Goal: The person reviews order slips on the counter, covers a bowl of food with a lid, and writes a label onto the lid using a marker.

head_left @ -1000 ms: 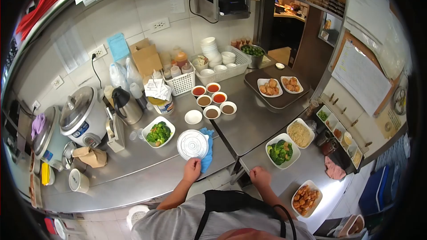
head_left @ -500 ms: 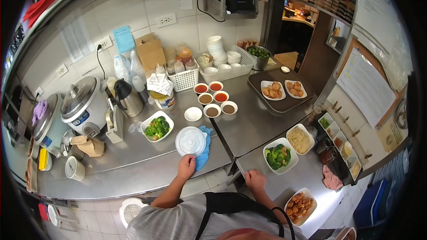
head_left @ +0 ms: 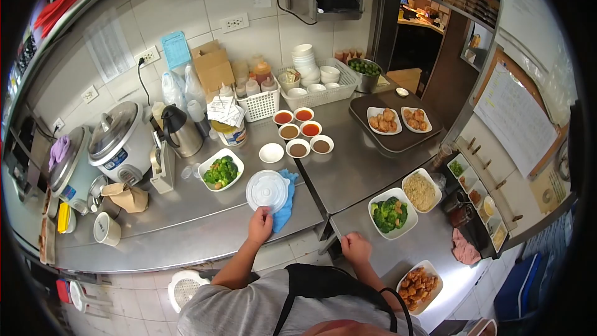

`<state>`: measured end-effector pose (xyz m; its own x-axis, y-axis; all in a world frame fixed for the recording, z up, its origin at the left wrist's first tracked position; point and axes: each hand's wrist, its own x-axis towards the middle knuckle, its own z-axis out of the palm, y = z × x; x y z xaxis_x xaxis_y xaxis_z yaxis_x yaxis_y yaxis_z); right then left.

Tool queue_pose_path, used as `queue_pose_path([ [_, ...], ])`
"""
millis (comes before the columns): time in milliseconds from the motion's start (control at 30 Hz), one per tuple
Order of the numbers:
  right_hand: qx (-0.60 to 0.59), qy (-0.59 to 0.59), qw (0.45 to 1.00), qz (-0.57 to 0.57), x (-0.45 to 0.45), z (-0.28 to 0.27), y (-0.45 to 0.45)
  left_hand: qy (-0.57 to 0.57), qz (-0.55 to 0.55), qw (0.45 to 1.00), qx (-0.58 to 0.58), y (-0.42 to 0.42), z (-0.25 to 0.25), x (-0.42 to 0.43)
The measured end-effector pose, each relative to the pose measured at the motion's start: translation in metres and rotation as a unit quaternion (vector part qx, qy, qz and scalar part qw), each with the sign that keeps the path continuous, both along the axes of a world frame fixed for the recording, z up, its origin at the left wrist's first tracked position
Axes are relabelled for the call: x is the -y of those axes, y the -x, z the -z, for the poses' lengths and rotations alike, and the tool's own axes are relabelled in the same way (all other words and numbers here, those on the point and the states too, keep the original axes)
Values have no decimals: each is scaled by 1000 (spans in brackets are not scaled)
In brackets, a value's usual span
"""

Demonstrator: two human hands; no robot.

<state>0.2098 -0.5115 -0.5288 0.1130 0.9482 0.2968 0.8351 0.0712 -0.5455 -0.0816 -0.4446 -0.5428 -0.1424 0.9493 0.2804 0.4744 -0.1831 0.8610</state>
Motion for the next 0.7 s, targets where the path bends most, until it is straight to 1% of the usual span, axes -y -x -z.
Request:
queue_pose_path([
  [33,3,3,1000,-1,0,0,0,12,0,1000,7,0,-2,0],
  [133,9,16,1000,-1,1,0,-1,-1,-8,1000,10,1,6,-1],
  [233,18,17,1000,-2,1,-3,-2,-78,-43,993,-83,-3,-5,1],
  [300,31,5,999,-13,-1,0,-1,-52,-49,990,-124,-5,-12,1],
  [367,25,28,999,-12,-2,4,-2,-35,-45,987,-148,-7,-16,2],
  [467,1,15,1000,-13,-2,7,-2,-21,-56,988,-144,-8,-14,0],
  [567,5,46,999,-4,-2,8,-2,-30,-57,989,-136,-10,-8,-1],
  [633,-28,49,998,-11,-2,3,-2,-42,-28,989,-140,-4,5,-7],
  [700,-105,71,992,-13,-1,2,-7,-16,-20,993,-113,-1,12,-8],
])
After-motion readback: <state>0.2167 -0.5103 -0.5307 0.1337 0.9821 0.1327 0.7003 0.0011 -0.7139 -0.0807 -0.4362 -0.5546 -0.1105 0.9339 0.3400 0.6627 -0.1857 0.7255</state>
